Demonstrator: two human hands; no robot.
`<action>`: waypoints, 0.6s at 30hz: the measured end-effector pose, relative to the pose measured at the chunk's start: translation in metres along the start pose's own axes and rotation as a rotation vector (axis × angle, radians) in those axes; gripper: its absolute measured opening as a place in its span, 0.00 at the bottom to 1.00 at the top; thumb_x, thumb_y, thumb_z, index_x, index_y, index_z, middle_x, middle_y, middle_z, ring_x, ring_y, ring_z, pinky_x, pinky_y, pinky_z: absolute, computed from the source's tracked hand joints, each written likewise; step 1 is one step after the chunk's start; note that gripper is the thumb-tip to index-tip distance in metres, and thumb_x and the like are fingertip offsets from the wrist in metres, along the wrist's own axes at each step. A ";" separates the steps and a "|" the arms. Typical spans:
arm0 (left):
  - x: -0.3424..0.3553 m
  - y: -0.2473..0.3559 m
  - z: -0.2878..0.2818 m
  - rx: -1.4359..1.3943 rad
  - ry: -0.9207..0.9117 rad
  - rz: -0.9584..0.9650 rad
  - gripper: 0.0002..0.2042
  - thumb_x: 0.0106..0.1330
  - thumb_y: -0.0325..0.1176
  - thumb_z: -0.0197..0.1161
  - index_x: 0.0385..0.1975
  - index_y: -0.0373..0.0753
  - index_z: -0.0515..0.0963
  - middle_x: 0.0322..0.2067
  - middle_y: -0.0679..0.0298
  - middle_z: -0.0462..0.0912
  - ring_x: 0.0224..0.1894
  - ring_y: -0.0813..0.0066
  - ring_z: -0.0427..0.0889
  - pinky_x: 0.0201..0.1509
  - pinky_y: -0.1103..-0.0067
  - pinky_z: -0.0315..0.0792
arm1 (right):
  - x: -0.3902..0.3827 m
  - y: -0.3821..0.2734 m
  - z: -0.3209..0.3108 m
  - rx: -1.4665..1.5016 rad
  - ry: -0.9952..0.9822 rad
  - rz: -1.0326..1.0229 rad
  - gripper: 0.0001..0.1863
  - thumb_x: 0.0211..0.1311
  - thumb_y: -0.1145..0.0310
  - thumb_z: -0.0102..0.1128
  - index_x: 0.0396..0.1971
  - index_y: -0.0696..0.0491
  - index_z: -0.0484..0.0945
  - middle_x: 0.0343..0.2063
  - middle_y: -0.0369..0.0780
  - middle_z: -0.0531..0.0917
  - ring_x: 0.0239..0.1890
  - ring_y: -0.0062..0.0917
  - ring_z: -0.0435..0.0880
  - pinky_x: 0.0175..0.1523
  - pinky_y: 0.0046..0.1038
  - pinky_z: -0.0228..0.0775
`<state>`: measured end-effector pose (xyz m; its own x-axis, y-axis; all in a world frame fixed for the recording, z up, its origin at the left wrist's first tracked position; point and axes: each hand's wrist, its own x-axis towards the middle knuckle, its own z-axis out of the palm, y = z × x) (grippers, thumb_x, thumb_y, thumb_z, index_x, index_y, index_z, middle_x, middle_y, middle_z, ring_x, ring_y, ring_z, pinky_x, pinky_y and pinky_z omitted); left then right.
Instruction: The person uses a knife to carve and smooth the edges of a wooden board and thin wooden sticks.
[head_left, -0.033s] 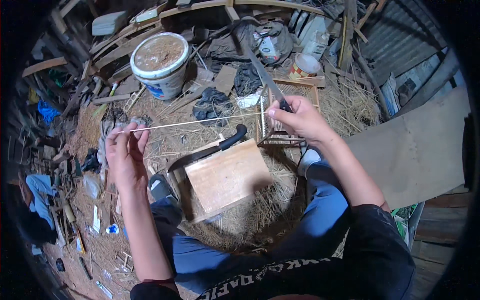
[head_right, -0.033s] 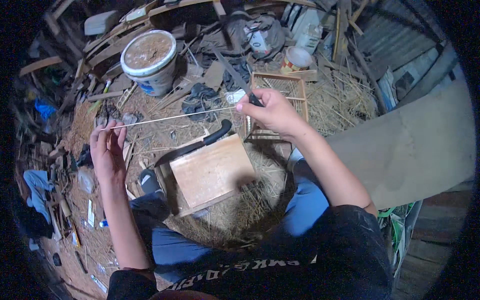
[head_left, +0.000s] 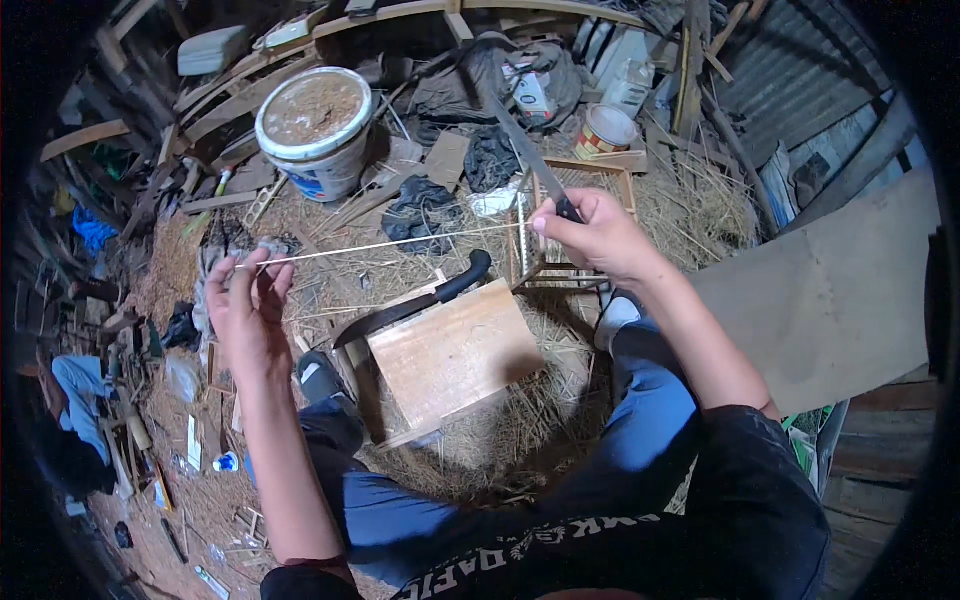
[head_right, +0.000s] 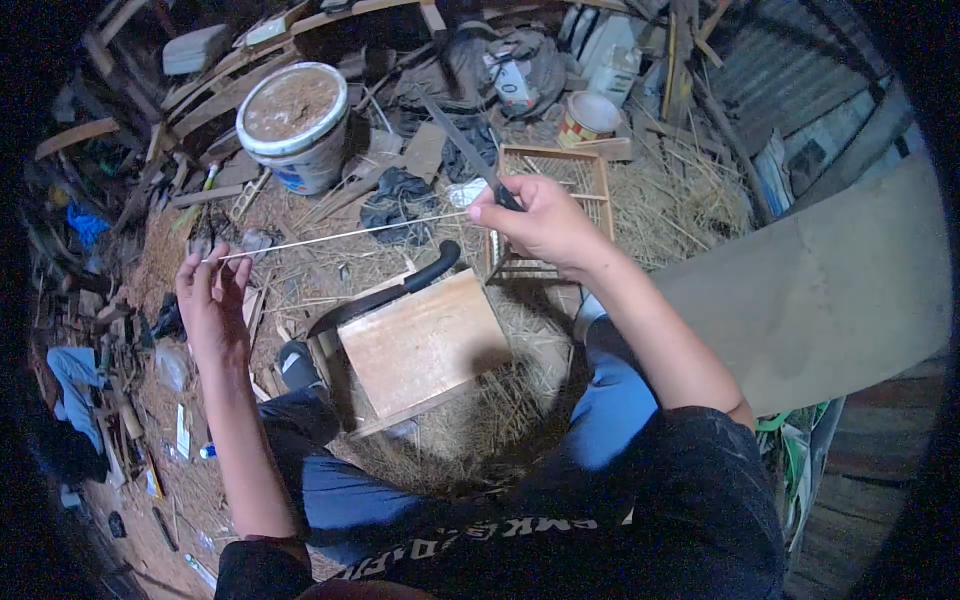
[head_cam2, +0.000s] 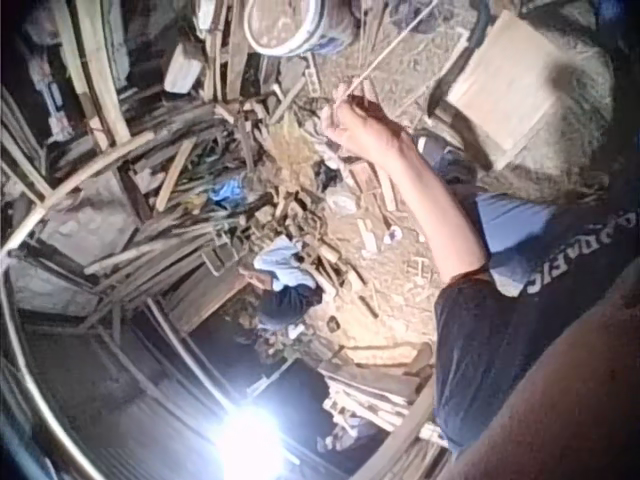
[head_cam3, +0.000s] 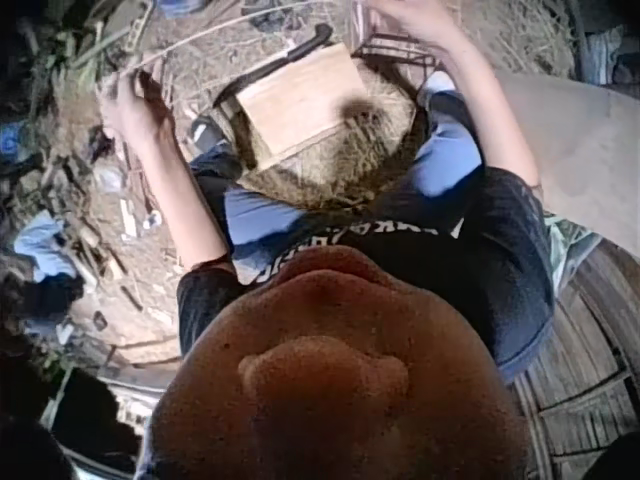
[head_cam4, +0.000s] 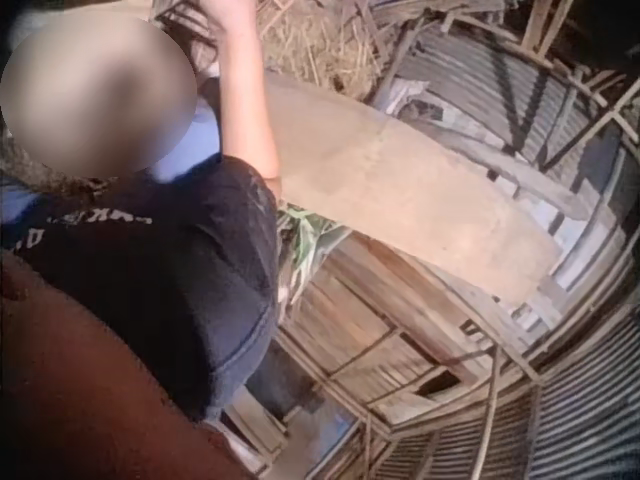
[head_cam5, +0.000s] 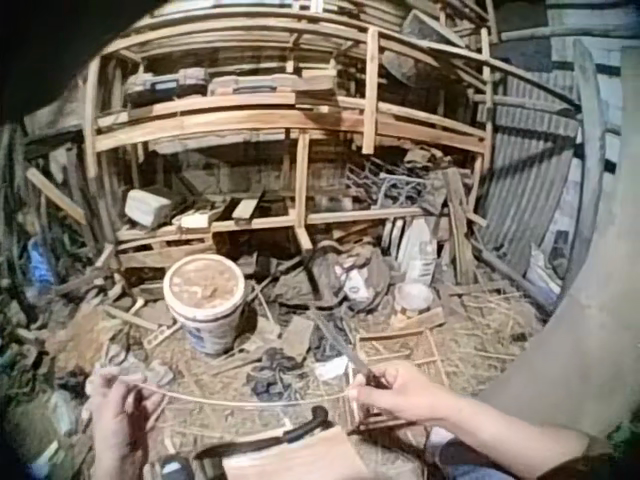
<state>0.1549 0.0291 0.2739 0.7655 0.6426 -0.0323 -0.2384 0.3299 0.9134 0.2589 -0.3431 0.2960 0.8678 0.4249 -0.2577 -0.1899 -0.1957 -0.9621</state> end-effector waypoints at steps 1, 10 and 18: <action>0.007 -0.005 -0.001 0.112 0.044 0.038 0.14 0.69 0.29 0.60 0.50 0.38 0.65 0.41 0.56 0.82 0.46 0.63 0.84 0.50 0.68 0.83 | 0.005 0.002 -0.004 -0.059 0.003 -0.025 0.08 0.65 0.64 0.66 0.35 0.52 0.80 0.17 0.23 0.72 0.13 0.06 0.59 0.17 0.17 0.44; 0.000 -0.007 0.040 0.944 -0.560 0.776 0.09 0.65 0.25 0.61 0.44 0.32 0.78 0.46 0.55 0.82 0.50 0.61 0.80 0.59 0.70 0.70 | 0.023 0.012 -0.021 -0.384 -0.089 -0.165 0.12 0.64 0.62 0.67 0.34 0.57 0.83 0.25 0.29 0.82 0.28 0.08 0.73 0.32 0.18 0.67; -0.099 -0.048 0.062 0.814 -0.801 0.310 0.07 0.71 0.26 0.56 0.45 0.36 0.77 0.29 0.57 0.81 0.31 0.65 0.84 0.36 0.76 0.75 | -0.015 -0.008 0.040 -0.282 -0.076 -0.224 0.10 0.64 0.64 0.67 0.35 0.56 0.82 0.24 0.25 0.77 0.28 0.07 0.70 0.32 0.14 0.61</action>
<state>0.1275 -0.0934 0.2581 0.9675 -0.0940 0.2348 -0.2504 -0.4876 0.8364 0.2290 -0.3126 0.3042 0.8347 0.5475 -0.0598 0.1443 -0.3222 -0.9356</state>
